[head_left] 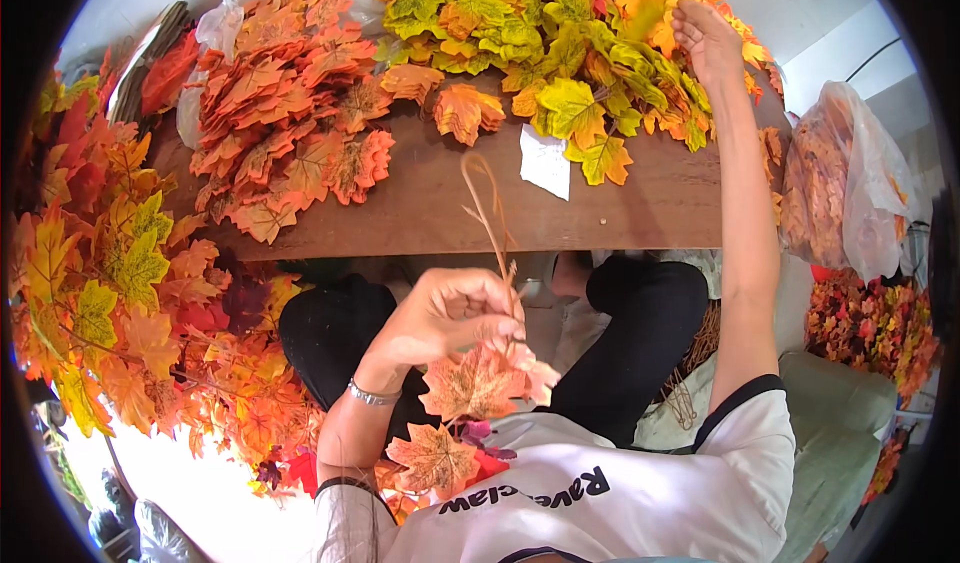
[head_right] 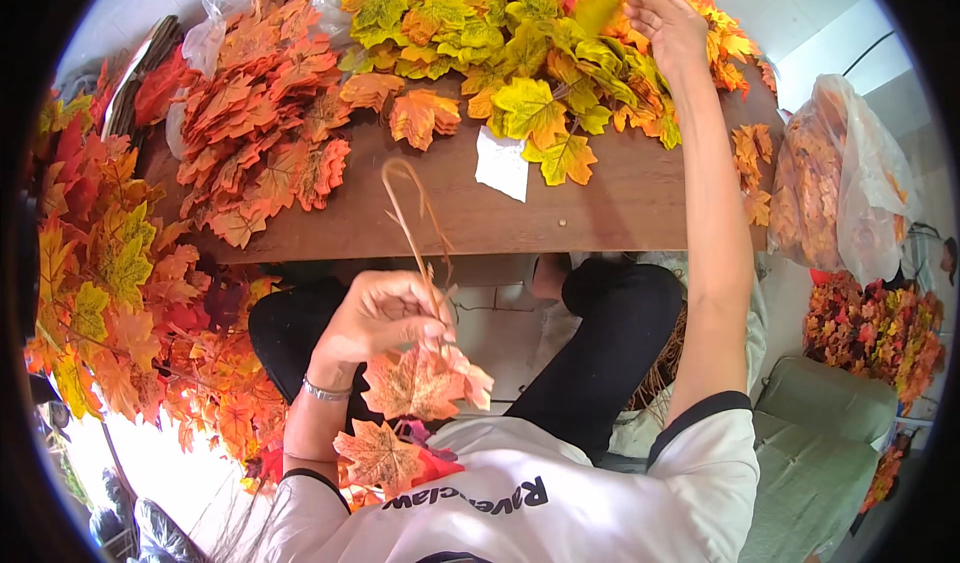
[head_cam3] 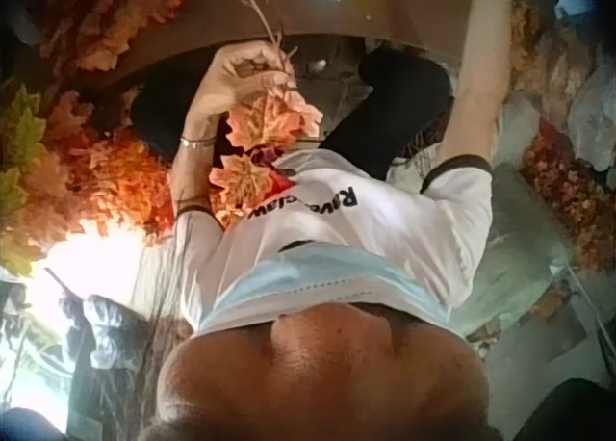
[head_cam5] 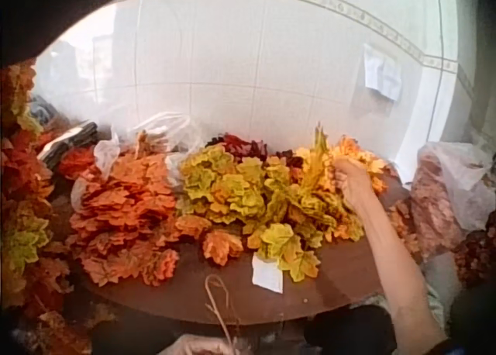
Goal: Attaching artificial autumn leaves of various colors to a brown wire stem to create a garland.
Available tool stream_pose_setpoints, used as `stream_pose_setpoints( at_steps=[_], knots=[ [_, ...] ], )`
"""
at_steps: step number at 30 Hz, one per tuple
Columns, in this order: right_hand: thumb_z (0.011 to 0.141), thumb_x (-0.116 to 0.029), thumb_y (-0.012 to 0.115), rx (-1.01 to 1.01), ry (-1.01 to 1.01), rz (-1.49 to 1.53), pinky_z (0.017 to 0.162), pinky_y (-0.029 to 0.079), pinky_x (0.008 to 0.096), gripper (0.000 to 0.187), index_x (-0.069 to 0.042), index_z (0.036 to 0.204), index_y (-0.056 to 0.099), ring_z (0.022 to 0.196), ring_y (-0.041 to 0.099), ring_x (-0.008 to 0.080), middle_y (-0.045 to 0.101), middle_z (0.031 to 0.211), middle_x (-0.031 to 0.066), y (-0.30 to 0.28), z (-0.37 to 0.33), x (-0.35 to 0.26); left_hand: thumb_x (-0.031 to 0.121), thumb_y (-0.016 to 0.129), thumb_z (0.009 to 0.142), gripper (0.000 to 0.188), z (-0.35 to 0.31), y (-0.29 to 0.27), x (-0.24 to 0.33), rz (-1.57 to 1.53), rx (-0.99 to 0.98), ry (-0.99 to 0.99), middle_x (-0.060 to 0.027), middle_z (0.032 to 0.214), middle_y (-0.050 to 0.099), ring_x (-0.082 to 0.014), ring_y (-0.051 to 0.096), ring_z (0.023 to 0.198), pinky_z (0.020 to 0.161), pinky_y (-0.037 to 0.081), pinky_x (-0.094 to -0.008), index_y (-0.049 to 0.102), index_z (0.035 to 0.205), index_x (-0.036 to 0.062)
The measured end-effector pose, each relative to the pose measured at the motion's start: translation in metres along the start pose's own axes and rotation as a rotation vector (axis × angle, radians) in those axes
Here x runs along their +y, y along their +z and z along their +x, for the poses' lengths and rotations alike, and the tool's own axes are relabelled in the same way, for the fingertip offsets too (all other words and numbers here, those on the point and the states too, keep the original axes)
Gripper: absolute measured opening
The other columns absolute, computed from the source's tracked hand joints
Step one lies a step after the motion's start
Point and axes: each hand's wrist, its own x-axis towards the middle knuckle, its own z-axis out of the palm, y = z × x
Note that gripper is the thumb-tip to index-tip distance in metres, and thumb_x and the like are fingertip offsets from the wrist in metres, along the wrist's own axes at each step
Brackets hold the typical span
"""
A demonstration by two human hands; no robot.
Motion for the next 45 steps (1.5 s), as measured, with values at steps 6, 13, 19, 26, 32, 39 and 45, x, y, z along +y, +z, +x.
stream_pose_setpoints(
  at_steps=[6,13,19,26,32,39,45],
  knots=[
    [0.080,-0.004,0.056,-0.267,0.394,0.640,0.073,0.052,0.0265,0.015,0.005,0.091,0.057,0.080,0.061,0.0210,0.061,0.091,0.0175,0.068,-0.145,0.021,0.000,0.057,0.081,0.006,-0.001,-0.005,0.002,-0.085,0.136,0.156,-0.0096,0.079,0.059,-0.0100,0.056,0.068,0.058,0.046,-0.0204,0.052,0.078,0.0005],
    [0.082,-0.008,0.053,-0.376,0.666,0.752,0.055,0.050,0.0245,0.018,0.006,0.094,0.054,0.060,0.061,0.0162,0.062,0.080,0.0144,0.136,-0.273,0.040,0.001,0.057,0.082,0.007,0.001,-0.008,-0.006,-0.124,0.178,0.229,-0.0102,0.078,0.061,-0.0098,0.056,0.065,0.059,0.046,-0.0211,0.051,0.080,0.0014],
    [0.080,-0.002,0.054,-0.397,0.718,0.560,0.063,0.047,0.0243,0.024,0.004,0.103,0.051,0.072,0.058,0.0152,0.058,0.086,0.0109,0.142,-0.281,0.032,0.001,0.055,0.083,0.005,-0.003,-0.010,-0.004,-0.190,0.228,0.284,-0.0133,0.080,0.061,-0.0099,0.056,0.061,0.055,0.045,-0.0213,0.051,0.085,0.0002],
    [0.081,-0.012,0.059,-0.418,0.794,1.015,0.059,0.038,0.0236,0.018,0.003,0.090,0.054,0.071,0.052,0.0130,0.052,0.078,0.0065,0.148,-0.271,0.034,0.000,0.055,0.083,0.006,-0.001,-0.010,-0.007,-0.186,0.225,0.263,-0.0136,0.080,0.061,-0.0098,0.056,0.060,0.053,0.046,-0.0206,0.050,0.086,0.0007],
    [0.083,-0.010,0.056,-0.345,0.813,1.107,0.060,0.049,0.0300,0.017,0.005,0.090,0.052,0.064,0.053,0.0167,0.053,0.074,0.0090,0.165,-0.281,0.028,0.000,0.056,0.082,0.009,0.000,-0.009,-0.006,-0.193,0.242,0.259,-0.0136,0.078,0.061,-0.0106,0.057,0.061,0.054,0.046,-0.0208,0.048,0.085,0.0012],
    [0.083,-0.009,0.055,-0.277,0.837,1.124,0.056,0.050,0.0319,0.015,0.003,0.091,0.051,0.060,0.053,0.0164,0.050,0.066,0.0070,0.171,-0.283,0.021,0.001,0.057,0.082,0.010,-0.002,-0.008,-0.006,-0.185,0.251,0.282,-0.0124,0.077,0.061,-0.0108,0.058,0.061,0.053,0.046,-0.0202,0.048,0.085,0.0013],
    [0.083,-0.011,0.057,-0.355,0.692,0.816,0.056,0.045,0.0245,0.017,0.003,0.091,0.053,0.060,0.050,0.0118,0.047,0.065,0.0037,0.163,-0.280,0.026,0.001,0.057,0.082,0.010,-0.002,-0.009,-0.007,-0.158,0.266,0.267,-0.0117,0.077,0.061,-0.0107,0.058,0.061,0.053,0.045,-0.0201,0.048,0.086,0.0014]
  ],
)
